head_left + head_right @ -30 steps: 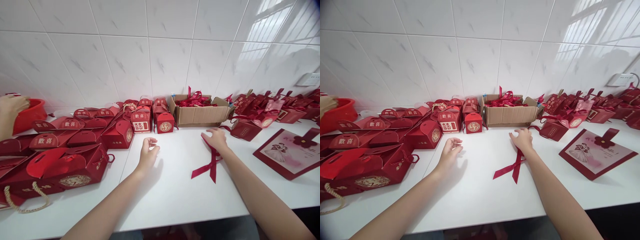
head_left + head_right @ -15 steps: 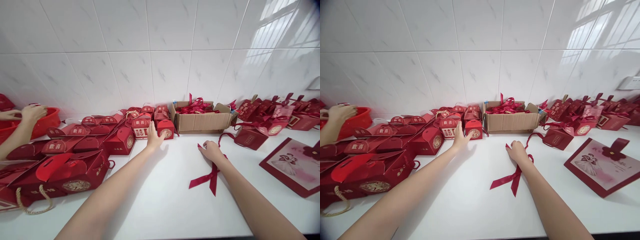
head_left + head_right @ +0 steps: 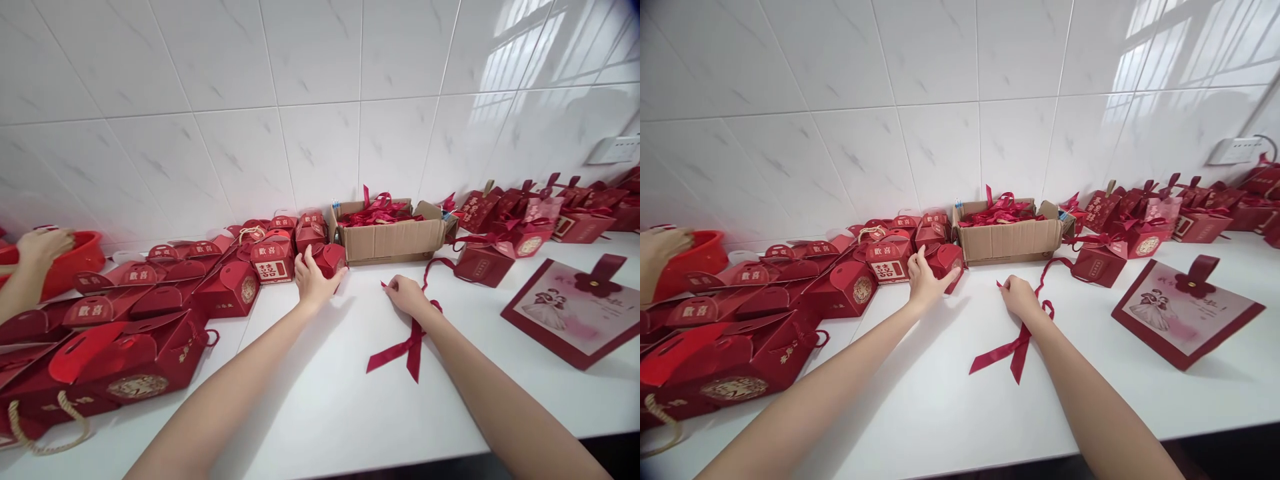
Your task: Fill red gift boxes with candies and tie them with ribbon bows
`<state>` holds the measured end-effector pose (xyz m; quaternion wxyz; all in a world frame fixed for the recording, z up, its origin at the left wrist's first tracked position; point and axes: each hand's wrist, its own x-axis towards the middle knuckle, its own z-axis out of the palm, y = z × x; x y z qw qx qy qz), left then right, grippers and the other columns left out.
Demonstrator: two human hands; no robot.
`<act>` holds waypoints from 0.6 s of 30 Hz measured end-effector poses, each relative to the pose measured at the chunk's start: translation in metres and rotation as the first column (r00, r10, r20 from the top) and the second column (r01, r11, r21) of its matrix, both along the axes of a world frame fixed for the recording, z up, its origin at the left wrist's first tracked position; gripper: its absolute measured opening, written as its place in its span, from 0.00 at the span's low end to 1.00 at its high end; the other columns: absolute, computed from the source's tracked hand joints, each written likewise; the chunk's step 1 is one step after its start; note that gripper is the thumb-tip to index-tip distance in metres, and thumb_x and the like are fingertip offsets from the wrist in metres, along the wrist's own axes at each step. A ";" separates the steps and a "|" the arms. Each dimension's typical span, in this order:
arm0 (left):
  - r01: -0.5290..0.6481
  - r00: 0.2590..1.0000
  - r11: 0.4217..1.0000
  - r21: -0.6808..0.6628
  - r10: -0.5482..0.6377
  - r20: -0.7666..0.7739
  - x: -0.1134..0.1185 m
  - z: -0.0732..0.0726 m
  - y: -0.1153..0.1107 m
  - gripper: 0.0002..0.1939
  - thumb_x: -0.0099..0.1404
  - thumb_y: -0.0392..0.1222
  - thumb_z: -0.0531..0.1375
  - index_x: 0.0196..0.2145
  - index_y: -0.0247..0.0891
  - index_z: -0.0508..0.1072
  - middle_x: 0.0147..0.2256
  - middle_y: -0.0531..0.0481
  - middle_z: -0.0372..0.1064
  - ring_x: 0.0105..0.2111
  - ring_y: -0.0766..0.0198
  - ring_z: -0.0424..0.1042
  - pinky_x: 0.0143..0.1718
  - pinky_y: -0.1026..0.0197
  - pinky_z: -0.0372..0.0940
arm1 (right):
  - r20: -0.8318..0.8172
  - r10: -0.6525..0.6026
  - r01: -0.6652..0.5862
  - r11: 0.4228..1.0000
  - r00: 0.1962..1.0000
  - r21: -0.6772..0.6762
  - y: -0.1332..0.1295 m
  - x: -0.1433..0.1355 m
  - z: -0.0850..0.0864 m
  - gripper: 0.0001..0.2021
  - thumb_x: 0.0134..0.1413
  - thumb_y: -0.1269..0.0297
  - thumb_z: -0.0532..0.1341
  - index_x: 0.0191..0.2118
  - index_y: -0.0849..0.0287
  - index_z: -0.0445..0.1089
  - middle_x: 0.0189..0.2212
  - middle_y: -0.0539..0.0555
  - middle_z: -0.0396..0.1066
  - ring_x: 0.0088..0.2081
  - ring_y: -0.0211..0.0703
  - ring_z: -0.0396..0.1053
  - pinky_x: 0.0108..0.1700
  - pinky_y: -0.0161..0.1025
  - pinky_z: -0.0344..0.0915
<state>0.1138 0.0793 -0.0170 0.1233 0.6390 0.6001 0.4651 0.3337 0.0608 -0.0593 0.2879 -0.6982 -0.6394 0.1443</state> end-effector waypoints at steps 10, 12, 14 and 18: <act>0.201 0.979 0.980 -0.005 -0.201 0.022 -0.041 -0.014 -0.055 0.34 0.52 0.52 0.66 0.48 0.42 0.52 0.48 0.44 0.56 0.48 0.55 0.64 0.48 0.52 0.64 | -0.122 0.243 -0.168 0.884 0.962 0.435 -0.040 -0.047 0.039 0.07 0.59 0.64 0.54 0.37 0.57 0.68 0.35 0.53 0.74 0.35 0.42 0.69 0.39 0.39 0.65; 0.212 0.977 0.977 0.020 -0.212 -0.006 -0.049 -0.013 -0.078 0.30 0.53 0.52 0.65 0.45 0.43 0.54 0.46 0.46 0.57 0.46 0.56 0.65 0.46 0.53 0.64 | -0.086 0.343 -0.230 0.774 0.935 0.590 -0.057 -0.062 0.048 0.05 0.59 0.66 0.55 0.36 0.56 0.68 0.32 0.53 0.73 0.33 0.41 0.69 0.37 0.39 0.65; 0.231 0.972 0.970 0.078 -0.227 -0.056 -0.054 -0.012 -0.095 0.26 0.55 0.51 0.65 0.45 0.43 0.57 0.47 0.46 0.56 0.49 0.55 0.63 0.49 0.51 0.63 | 0.000 0.425 -0.299 0.636 0.905 0.711 -0.070 -0.072 0.054 0.05 0.58 0.70 0.56 0.36 0.56 0.69 0.29 0.53 0.72 0.32 0.41 0.68 0.35 0.40 0.65; 0.258 0.961 0.962 0.090 -0.246 -0.123 -0.057 -0.010 -0.109 0.26 0.57 0.50 0.64 0.51 0.47 0.61 0.54 0.44 0.51 0.58 0.51 0.57 0.57 0.48 0.59 | 0.140 0.455 -0.392 0.526 0.879 0.754 -0.080 -0.079 0.054 0.08 0.56 0.75 0.58 0.38 0.56 0.69 0.29 0.53 0.72 0.31 0.41 0.69 0.33 0.41 0.64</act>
